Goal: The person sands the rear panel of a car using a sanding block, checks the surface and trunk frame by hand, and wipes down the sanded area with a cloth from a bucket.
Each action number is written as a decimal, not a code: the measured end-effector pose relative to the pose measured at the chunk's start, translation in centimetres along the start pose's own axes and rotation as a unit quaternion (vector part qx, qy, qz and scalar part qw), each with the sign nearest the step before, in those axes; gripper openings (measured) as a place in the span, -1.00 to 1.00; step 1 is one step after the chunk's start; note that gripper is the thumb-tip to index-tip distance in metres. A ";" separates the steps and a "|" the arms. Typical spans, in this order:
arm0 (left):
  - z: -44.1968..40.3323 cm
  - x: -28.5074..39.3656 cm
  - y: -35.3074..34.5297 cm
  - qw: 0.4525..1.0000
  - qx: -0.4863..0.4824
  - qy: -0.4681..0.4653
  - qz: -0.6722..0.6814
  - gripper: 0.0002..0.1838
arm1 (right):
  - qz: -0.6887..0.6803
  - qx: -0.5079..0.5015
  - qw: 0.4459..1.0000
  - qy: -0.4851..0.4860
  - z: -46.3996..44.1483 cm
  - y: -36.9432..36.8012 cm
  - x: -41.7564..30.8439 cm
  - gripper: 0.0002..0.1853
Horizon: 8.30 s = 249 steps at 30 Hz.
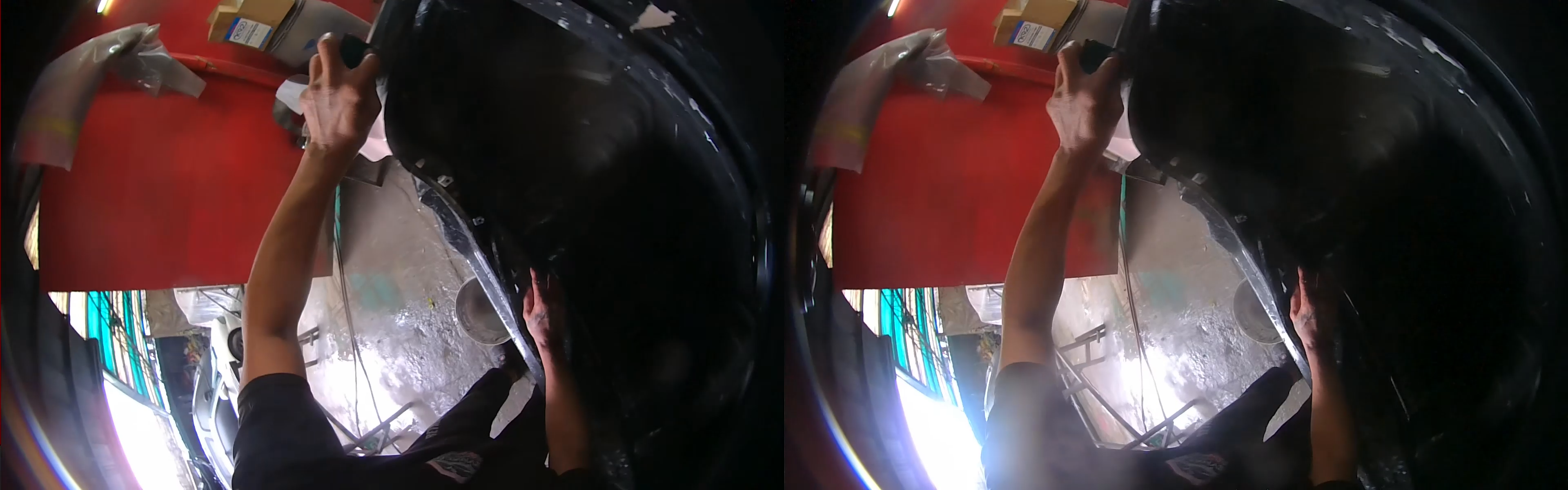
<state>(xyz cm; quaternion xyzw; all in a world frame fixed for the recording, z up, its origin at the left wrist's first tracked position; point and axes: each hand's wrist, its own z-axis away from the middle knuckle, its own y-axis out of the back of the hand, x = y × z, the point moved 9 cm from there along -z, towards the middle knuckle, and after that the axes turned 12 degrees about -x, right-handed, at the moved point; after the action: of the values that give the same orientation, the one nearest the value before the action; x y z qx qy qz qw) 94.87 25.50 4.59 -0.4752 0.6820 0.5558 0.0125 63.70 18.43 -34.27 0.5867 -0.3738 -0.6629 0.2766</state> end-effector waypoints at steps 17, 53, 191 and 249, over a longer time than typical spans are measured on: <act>1.4 0.1 -0.2 1.000 0.003 0.012 -0.009 -0.66 | -0.014 -0.016 1.000 -0.008 0.0 0.6 0.0 -0.36; 4.6 -0.8 0.6 0.999 0.016 0.011 0.044 -0.71 | 0.034 -0.006 0.999 0.004 -0.2 0.6 -0.4 -0.43; 32.8 -1.4 -7.5 0.549 -0.148 0.374 0.733 -0.67 | -0.050 0.117 0.984 0.128 -6.5 7.9 -34.5 -0.27; 8.5 -8.1 -6.5 0.769 -0.158 -0.159 0.598 -0.25 | -0.182 0.454 0.871 -0.048 -19.7 17.1 -32.8 -0.62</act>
<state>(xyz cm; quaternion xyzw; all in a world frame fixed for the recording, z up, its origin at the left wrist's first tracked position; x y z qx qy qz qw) 99.28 37.67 0.88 0.1285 0.7189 0.6185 -0.2900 87.03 31.79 -2.09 0.6727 -0.5329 -0.4864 -0.1641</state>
